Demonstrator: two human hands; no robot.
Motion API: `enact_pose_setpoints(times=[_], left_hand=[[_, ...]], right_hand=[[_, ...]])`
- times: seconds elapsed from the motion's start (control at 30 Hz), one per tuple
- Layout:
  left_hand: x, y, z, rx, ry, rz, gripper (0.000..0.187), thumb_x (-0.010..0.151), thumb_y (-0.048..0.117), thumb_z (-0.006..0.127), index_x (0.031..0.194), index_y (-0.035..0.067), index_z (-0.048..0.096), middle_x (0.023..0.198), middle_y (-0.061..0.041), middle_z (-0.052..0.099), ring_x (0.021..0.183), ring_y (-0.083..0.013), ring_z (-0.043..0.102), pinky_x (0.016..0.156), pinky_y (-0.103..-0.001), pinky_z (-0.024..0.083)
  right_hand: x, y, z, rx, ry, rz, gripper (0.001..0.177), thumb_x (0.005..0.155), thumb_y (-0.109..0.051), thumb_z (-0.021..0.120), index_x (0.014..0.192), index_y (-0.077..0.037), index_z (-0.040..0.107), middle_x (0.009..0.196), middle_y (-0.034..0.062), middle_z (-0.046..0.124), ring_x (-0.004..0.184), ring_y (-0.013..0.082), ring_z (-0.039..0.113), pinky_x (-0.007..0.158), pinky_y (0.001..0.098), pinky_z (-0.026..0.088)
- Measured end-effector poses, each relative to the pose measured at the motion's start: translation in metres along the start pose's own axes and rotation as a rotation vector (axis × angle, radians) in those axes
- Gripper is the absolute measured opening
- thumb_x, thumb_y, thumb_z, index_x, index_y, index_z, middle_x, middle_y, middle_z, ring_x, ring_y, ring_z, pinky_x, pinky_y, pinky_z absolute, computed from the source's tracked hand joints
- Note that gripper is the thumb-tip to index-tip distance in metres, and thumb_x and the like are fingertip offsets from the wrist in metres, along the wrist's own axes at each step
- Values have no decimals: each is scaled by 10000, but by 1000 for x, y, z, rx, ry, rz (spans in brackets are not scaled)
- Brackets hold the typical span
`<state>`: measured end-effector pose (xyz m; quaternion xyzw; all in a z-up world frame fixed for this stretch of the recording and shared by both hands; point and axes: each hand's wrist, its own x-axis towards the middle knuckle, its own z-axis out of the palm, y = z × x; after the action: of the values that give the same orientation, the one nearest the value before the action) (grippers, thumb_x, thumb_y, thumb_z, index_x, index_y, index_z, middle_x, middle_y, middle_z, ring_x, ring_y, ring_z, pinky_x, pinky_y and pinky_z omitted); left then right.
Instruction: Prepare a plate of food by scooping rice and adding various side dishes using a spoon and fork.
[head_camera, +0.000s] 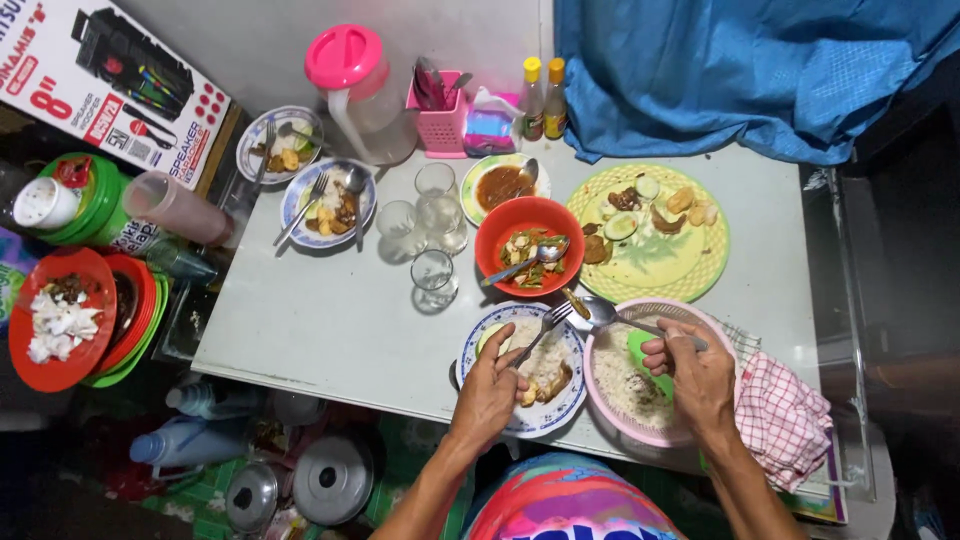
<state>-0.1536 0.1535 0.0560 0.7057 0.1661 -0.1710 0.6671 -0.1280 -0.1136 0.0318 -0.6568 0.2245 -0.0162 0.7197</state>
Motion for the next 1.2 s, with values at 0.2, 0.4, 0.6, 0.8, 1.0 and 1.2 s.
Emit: enact_pose_setpoints(times=[0.2, 0.4, 0.6, 0.8, 1.0, 1.2], left_hand=[[-22, -32, -31, 42, -22, 25, 724, 831, 37, 402, 1534, 209, 425, 1441, -198, 646, 769, -99, 695, 664, -229, 581], [-38, -40, -50, 49, -20, -39, 741, 828, 8, 380, 1527, 239, 460, 1296, -260, 720, 728, -65, 688, 608, -228, 545], [-34, -71, -66, 78, -46, -27, 746, 842, 1, 354, 1557, 197, 429, 761, -168, 717, 1327, -173, 648, 625, -254, 520], [-37, -76, -79, 137, -49, -90, 748, 863, 18, 369, 1572, 251, 430, 703, -124, 679, 1416, -184, 590, 602, -267, 520], [-44, -65, -84, 176, -62, -158, 739, 873, 40, 354, 1578, 251, 418, 828, -165, 740, 1418, -142, 581, 615, -262, 525], [-46, -67, -86, 189, -72, -113, 733, 874, 46, 348, 1579, 236, 408, 860, -155, 746, 1380, -148, 615, 651, -268, 550]], right_hand=[[-33, 22, 9, -29, -27, 78, 318, 1072, -149, 510, 1223, 106, 625, 819, 264, 691, 625, 247, 620, 566, 295, 503], [-65, 33, 18, -108, -24, 115, 301, 1061, -144, 533, 1188, 79, 689, 807, 234, 724, 601, 231, 619, 558, 298, 519], [-79, 55, 28, -182, 1, 84, 311, 1049, -167, 533, 1178, 60, 702, 793, 215, 756, 587, 210, 642, 555, 305, 537], [-89, 55, 38, -321, -42, 97, 298, 1039, -197, 553, 1189, -13, 732, 787, 152, 778, 615, 173, 674, 594, 286, 581], [-97, 49, 46, -462, -98, 28, 283, 1021, -200, 551, 1163, -50, 744, 805, 88, 799, 680, 157, 741, 675, 253, 606], [-106, 58, 43, -705, -130, -352, 262, 981, -235, 599, 1183, -147, 739, 866, 36, 840, 843, 110, 828, 727, 248, 627]])
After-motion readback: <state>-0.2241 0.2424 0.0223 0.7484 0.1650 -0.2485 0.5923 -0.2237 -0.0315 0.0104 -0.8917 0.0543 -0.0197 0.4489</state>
